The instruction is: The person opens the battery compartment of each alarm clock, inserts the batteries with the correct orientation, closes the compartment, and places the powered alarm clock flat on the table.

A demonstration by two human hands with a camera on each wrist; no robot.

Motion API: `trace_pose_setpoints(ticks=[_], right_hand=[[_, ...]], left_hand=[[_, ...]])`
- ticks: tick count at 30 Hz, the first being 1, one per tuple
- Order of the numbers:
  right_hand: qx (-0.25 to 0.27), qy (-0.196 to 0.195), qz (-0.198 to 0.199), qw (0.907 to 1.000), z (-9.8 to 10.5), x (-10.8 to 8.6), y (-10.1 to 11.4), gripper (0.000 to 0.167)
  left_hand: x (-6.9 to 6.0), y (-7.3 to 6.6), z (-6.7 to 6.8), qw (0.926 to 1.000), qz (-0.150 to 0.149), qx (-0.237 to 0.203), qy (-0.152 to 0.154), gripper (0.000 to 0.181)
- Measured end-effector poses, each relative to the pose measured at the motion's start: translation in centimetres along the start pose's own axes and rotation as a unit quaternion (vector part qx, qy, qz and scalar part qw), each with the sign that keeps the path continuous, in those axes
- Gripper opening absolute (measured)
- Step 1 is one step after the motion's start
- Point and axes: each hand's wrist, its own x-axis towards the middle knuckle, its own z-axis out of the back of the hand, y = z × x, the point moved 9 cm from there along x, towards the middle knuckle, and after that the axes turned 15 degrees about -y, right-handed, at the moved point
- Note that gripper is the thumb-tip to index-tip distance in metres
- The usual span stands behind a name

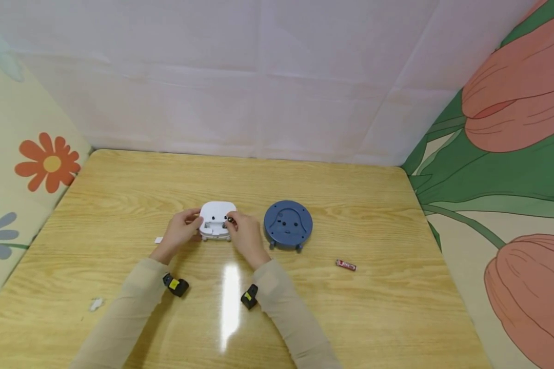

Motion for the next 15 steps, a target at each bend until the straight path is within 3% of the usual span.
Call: trace_pose_setpoints(ticks=[5,15], right_hand=[[-0.045,-0.004,0.035,0.9984,0.1,-0.1,0.7,0.015],[-0.055,-0.058,0.065,0.9947,0.9,-0.2,1.4,0.015]], left_hand=[[0.1,0.1,0.0,1.0,0.002,0.0,-0.002,0.039],[-0.1,0.0,0.0,1.0,0.001,0.003,0.002,0.039]])
